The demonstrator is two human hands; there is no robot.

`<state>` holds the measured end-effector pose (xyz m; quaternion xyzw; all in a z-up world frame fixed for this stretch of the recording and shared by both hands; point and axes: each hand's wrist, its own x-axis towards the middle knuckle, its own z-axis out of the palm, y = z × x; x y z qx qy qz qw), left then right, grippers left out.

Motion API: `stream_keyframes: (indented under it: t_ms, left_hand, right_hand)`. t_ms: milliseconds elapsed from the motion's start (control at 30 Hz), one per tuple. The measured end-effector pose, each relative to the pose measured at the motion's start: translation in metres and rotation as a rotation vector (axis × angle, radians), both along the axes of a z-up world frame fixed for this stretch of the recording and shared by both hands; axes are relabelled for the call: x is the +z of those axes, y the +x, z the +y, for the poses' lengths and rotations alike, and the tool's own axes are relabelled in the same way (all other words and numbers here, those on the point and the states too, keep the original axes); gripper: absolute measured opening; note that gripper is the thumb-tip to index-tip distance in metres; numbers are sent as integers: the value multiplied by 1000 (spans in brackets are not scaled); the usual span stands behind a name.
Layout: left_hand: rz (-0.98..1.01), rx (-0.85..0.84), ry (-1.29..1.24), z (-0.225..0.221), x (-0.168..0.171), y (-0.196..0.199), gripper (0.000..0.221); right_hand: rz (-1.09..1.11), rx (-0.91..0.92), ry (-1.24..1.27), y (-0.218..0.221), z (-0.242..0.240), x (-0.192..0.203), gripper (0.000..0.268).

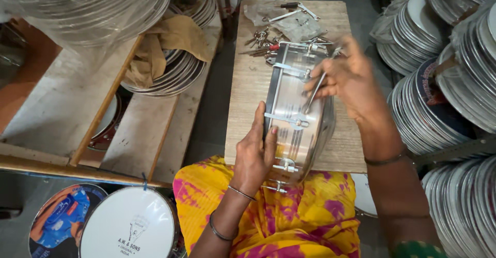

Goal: The person assembles a drum by fitting the rim onto the shell, inserting several metal tension rods into the lugs, and tightening them by hand and with a wrench to secure the drumhead.

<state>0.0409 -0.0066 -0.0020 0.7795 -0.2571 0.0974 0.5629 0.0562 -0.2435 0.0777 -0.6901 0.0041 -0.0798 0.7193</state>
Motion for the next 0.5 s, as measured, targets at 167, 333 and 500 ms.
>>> stream_keyframes:
  t_ms: [167, 333, 500]
  left_hand:
    - [-83, 6, -27, -4, -1, -4, 55]
    - [-20, 44, -13, -10, 3, -1, 56]
    - [-45, 65, -30, -12, 4, 2, 58]
  right_hand:
    - [-527, -143, -222, -52, 10, -8, 48]
    - [-759, -259, -572, -94, 27, -35, 54]
    - [-950, -197, -640, -95, 20, -50, 63]
